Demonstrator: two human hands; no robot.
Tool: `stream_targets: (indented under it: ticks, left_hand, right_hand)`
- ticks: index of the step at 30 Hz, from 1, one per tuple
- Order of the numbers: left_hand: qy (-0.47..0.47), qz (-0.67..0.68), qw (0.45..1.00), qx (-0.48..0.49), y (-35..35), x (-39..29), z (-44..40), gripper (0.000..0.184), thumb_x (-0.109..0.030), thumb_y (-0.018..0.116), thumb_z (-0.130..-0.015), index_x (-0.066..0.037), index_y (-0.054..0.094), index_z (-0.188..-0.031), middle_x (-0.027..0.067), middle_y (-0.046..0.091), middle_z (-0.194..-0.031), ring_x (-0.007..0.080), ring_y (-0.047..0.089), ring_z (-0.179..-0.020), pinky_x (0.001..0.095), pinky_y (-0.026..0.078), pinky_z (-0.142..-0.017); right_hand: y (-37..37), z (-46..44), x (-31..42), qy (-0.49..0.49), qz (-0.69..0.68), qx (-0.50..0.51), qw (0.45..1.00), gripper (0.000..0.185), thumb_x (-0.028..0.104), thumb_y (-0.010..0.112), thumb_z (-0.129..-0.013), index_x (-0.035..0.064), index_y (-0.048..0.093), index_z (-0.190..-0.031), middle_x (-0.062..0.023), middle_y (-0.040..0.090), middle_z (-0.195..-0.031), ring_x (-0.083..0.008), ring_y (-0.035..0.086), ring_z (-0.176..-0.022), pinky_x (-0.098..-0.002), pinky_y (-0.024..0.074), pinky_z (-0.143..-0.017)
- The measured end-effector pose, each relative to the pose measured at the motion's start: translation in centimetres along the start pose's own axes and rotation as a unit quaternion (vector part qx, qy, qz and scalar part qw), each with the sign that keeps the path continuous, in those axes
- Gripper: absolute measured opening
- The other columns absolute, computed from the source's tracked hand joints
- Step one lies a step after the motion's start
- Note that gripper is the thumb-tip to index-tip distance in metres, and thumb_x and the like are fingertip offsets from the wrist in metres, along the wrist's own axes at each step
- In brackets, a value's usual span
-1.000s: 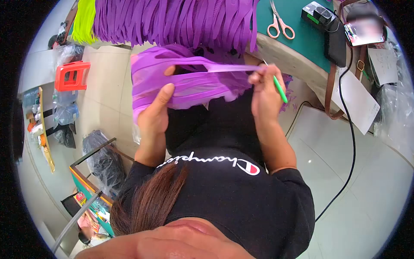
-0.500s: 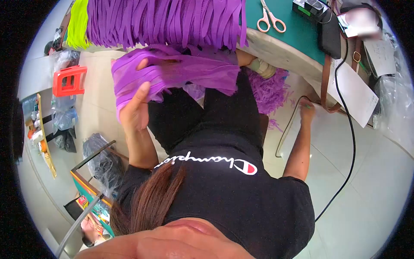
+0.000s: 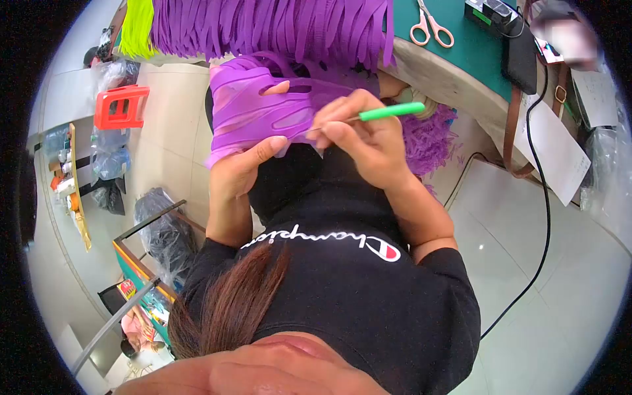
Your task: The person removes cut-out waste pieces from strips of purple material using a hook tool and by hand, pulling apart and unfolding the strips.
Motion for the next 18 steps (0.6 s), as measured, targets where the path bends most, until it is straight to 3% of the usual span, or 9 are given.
stream_targets:
  ticks: [6, 12, 15, 18]
  left_hand:
    - [0.017, 0.001, 1.0, -0.007, -0.2, 0.0, 0.2, 0.062, -0.001, 0.072, -0.076, -0.003, 0.042, -0.13, 0.0074, 0.052, -0.125, 0.015, 0.054, -0.106, 0.0289, 0.046, -0.089]
    - [0.03, 0.005, 1.0, -0.005, -0.2, 0.0, 0.0, 0.062, 0.0, 0.071, -0.076, -0.004, 0.043, -0.13, 0.0061, 0.052, -0.125, 0.0144, 0.053, -0.107, 0.0287, 0.045, -0.09]
    - [0.035, -0.018, 0.999, 0.0, -0.3, -0.1, -0.1, 0.062, 0.0, 0.07, -0.076, -0.004, 0.043, -0.132, 0.0053, 0.052, -0.124, 0.0141, 0.052, -0.108, 0.0284, 0.045, -0.09]
    - [0.038, -0.033, 0.999, -0.009, -0.4, -0.1, 0.0, 0.064, 0.001, 0.07, -0.076, -0.005, 0.041, -0.133, 0.0048, 0.052, -0.123, 0.0138, 0.052, -0.108, 0.0282, 0.044, -0.09]
  right_hand:
    - [1.2, -1.2, -1.8, 0.01, 0.055, -0.037, 0.998, 0.007, 0.002, 0.061, -0.087, -0.0032, 0.059, -0.091, -0.0066, 0.056, -0.094, -0.0104, 0.055, -0.083, -0.0222, 0.0446, -0.074]
    - [1.0, -0.9, -2.3, 0.04, 0.051, -0.05, 0.997, 0.007, 0.002, 0.061, -0.087, -0.0035, 0.059, -0.09, -0.0065, 0.055, -0.094, -0.009, 0.054, -0.083, -0.0212, 0.0444, -0.073]
    - [1.0, -1.1, -1.9, 0.032, 0.112, -0.071, 0.991, 0.007, 0.003, 0.064, -0.084, -0.0023, 0.06, -0.086, -0.0072, 0.058, -0.09, -0.011, 0.056, -0.079, -0.0232, 0.0457, -0.07]
    - [1.6, -1.5, -0.4, -0.06, 0.295, -0.053, 0.952, 0.007, 0.003, 0.068, -0.079, -0.0004, 0.062, -0.081, -0.009, 0.06, -0.083, -0.0167, 0.059, -0.073, -0.0266, 0.0471, -0.066]
Point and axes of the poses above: each hand's wrist, its own z-axis away from the middle knuckle, its own y-axis out of the palm, x = y × z, the point moved 7 cm from there along -z, towards the middle knuckle
